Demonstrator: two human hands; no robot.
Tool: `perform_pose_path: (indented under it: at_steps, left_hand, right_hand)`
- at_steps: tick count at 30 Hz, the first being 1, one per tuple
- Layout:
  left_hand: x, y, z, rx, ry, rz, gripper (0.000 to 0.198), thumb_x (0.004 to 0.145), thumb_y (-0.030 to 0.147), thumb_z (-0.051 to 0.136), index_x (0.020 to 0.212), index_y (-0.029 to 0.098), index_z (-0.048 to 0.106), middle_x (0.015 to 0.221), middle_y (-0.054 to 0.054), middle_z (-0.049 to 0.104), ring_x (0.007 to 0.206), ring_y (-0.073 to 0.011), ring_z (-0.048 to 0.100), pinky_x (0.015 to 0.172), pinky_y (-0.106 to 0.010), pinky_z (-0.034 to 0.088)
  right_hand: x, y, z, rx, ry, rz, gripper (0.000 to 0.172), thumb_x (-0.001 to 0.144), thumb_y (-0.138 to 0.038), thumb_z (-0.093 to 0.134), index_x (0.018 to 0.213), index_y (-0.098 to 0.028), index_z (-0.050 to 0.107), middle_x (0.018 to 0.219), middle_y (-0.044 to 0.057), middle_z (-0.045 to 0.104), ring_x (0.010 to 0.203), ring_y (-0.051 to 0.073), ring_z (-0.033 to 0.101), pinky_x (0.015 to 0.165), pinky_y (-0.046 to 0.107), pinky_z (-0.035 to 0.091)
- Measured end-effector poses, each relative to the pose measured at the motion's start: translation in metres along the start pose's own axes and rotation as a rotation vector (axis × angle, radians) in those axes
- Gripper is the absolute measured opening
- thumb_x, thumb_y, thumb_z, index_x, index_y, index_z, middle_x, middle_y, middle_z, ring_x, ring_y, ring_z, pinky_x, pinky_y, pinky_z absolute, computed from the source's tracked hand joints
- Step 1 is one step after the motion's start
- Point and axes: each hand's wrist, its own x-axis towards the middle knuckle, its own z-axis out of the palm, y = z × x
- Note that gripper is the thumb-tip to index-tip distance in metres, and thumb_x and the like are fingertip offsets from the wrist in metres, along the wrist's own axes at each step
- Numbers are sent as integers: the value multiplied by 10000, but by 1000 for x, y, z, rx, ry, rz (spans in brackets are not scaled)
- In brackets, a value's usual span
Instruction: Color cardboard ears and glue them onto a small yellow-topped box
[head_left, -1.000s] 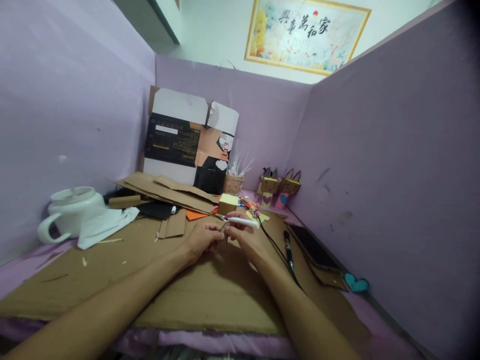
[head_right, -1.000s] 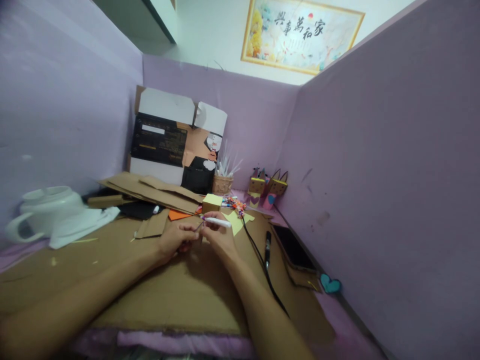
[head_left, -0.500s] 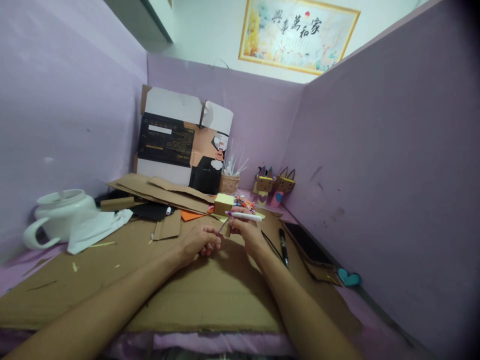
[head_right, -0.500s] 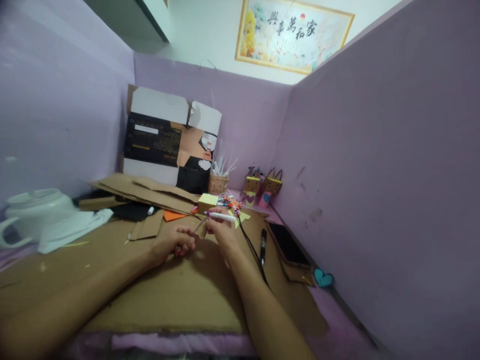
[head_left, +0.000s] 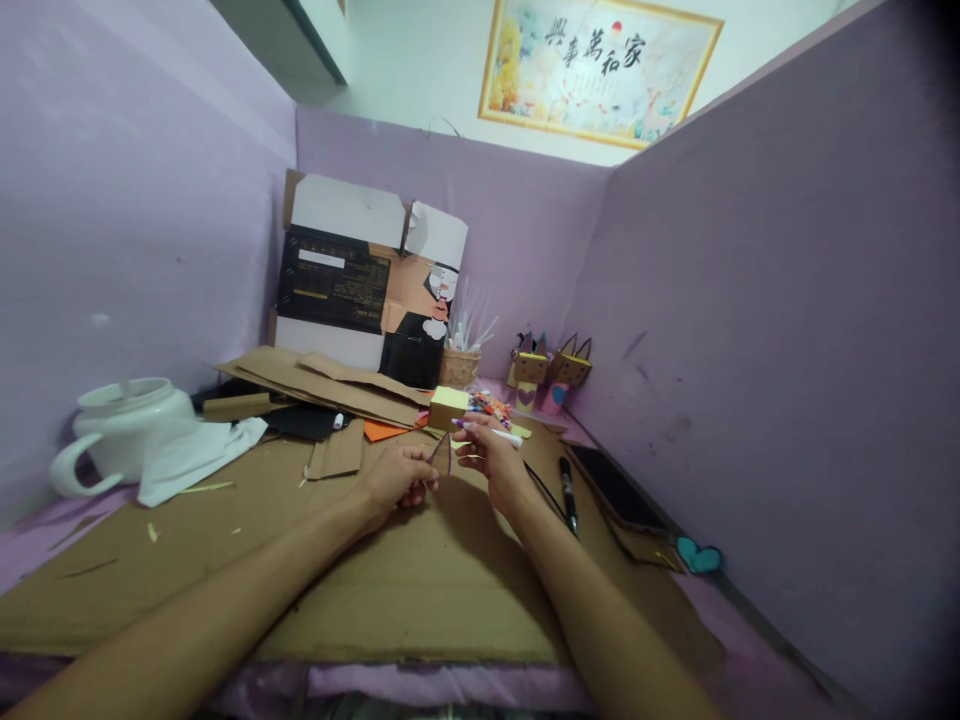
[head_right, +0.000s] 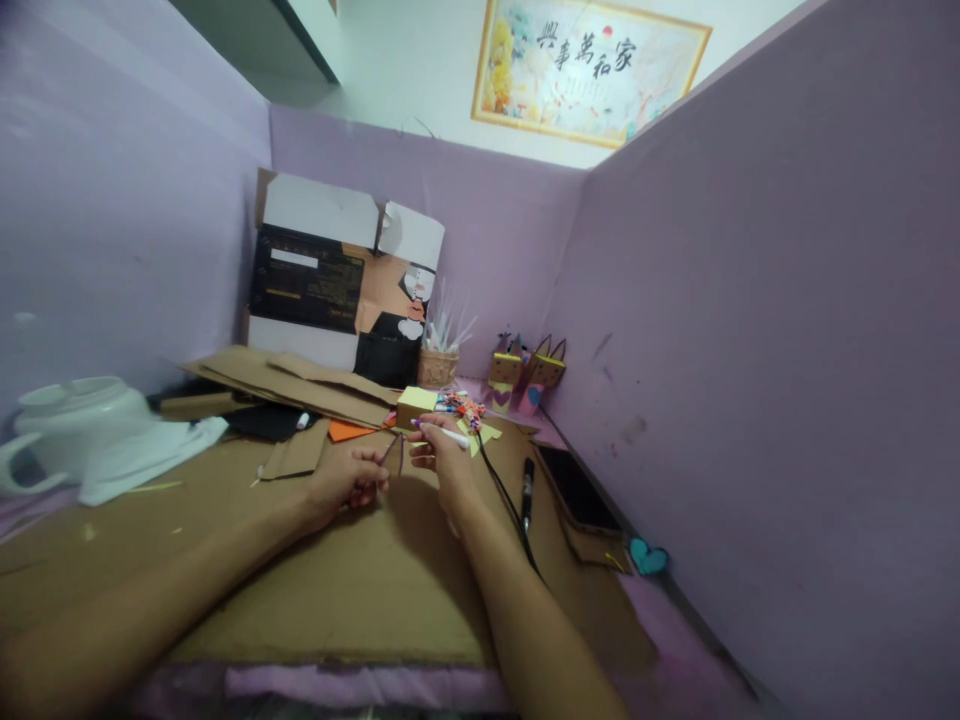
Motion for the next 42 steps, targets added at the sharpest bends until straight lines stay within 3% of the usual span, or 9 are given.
perform_pose_path:
  at_steps: [6, 18, 20, 24, 28, 33, 37, 39, 42]
  left_hand:
    - [2, 0, -1, -28, 4, 24, 122, 517, 237, 549, 522, 162, 452, 453, 34, 543, 314, -38, 371, 330, -168, 213]
    - [-2, 9, 0, 67, -4, 34, 105, 564, 245, 546, 577, 141, 540, 485, 18, 546, 340, -47, 372, 356, -182, 214]
    - [0, 18, -14, 78, 85, 103, 162, 613, 288, 549, 645, 131, 573, 565, -4, 586, 372, -55, 397, 371, -190, 250]
    - [7, 34, -62, 269, 515, 258, 183, 689, 283, 511, 735, 120, 581, 620, 3, 584, 425, -59, 413, 423, -191, 295]
    - [11, 34, -89, 369, 595, 255, 152, 697, 246, 510, 747, 116, 570, 576, 32, 543, 477, -66, 413, 493, -188, 330]
    - [18, 16, -48, 630, 469, 225, 235, 574, 356, 662, 495, 147, 589, 465, -25, 542, 558, -169, 520, 503, -229, 319]
    - [22, 6, -12, 1192, 430, 100, 302, 641, 422, 560, 607, 136, 647, 708, -158, 662, 741, -290, 617, 594, -303, 404]
    - [23, 3, -6, 1215, 406, 99, 269, 636, 358, 553, 707, 126, 668, 822, -186, 677, 815, -310, 623, 648, -327, 428]
    - [24, 0, -9, 1126, 384, 94, 199, 625, 284, 547, 701, 141, 663, 785, -162, 685, 801, -301, 629, 664, -336, 437]
  right_hand:
    - [4, -2, -4, 1, 14, 40, 268, 642, -319, 590, 875, -190, 561, 615, -16, 638, 417, 91, 521, 451, 218, 432]
    - [-8, -5, 1, -219, -89, -21, 261, 528, -132, 570, 779, -193, 603, 583, -58, 572, 488, 88, 507, 467, 205, 432]
    - [-5, -8, -3, -276, -56, -39, 245, 526, -117, 547, 756, -192, 594, 552, -66, 555, 463, 79, 486, 443, 191, 414]
    - [1, -12, -13, -350, -85, -1, 233, 492, -74, 550, 698, -171, 600, 489, -66, 540, 398, 73, 448, 383, 183, 372]
    - [3, -12, -19, -403, -171, 38, 235, 469, -48, 585, 675, -156, 615, 481, -53, 557, 397, 77, 461, 364, 171, 344]
    - [3, -5, -18, -397, -246, 66, 237, 481, -90, 627, 704, -165, 598, 477, -68, 548, 383, 75, 459, 358, 173, 342]
    - [3, -1, -15, -380, -255, 82, 261, 493, -103, 626, 742, -173, 590, 522, -59, 569, 418, 85, 485, 388, 192, 389]
    - [4, -1, -15, -377, -237, 78, 278, 484, -86, 621, 746, -173, 589, 552, -46, 587, 448, 93, 501, 400, 197, 401]
    - [4, -5, -16, -369, -182, 48, 288, 511, -98, 604, 785, -182, 585, 594, -33, 606, 503, 105, 530, 418, 193, 411]
